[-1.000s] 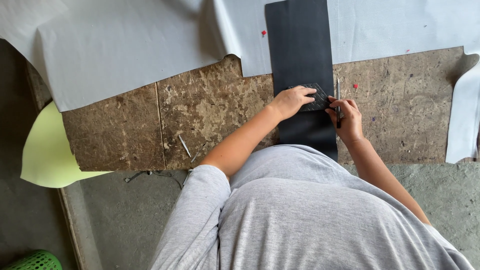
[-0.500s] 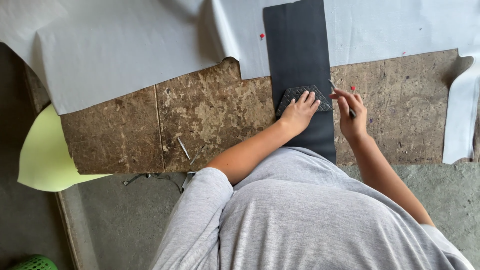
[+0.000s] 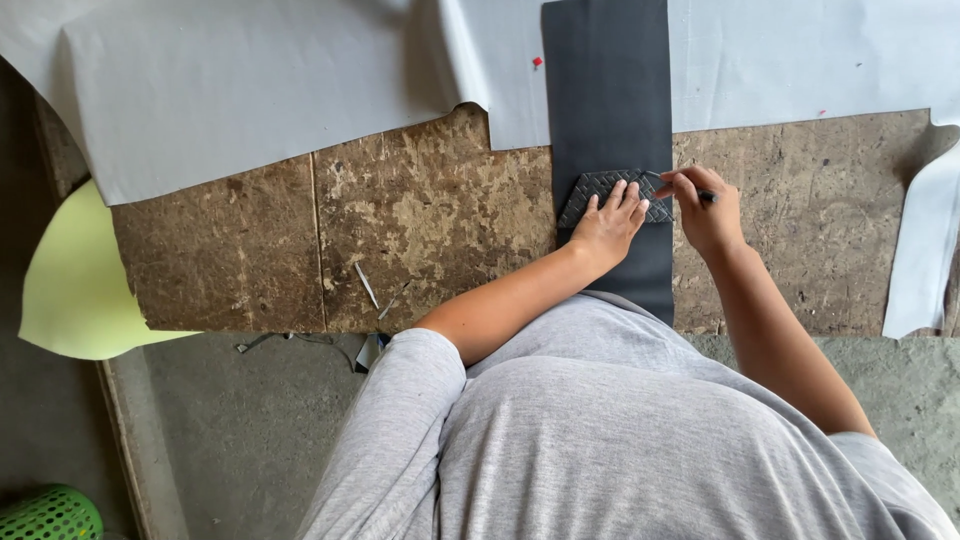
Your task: The person places a textured template on a black sheet of material and uses a pencil to trace its outline. They repeatedly reposition the template along the sheet to mark multiple shapes.
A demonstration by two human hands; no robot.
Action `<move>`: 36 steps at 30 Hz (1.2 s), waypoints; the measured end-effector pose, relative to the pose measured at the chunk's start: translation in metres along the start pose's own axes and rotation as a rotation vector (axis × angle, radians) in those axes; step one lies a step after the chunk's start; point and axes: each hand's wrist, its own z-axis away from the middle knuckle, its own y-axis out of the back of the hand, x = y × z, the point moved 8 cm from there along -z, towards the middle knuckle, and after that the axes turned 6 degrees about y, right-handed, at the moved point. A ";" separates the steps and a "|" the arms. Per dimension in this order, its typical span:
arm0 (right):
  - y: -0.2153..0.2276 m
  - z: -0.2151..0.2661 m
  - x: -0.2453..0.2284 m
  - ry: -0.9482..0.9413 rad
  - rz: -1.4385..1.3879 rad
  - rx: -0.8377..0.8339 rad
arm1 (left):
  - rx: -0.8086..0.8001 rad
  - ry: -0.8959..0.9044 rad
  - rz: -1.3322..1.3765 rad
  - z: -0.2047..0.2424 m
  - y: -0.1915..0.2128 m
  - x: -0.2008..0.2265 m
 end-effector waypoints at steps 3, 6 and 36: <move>0.001 0.012 0.010 -0.094 -0.064 -0.010 | 0.007 -0.003 0.016 -0.001 -0.002 0.000; 0.021 0.026 0.005 -0.120 0.066 -0.064 | 0.031 0.004 0.016 -0.002 -0.002 0.000; -0.018 -0.060 -0.076 0.381 0.090 0.055 | 0.733 0.152 0.162 0.009 0.019 -0.039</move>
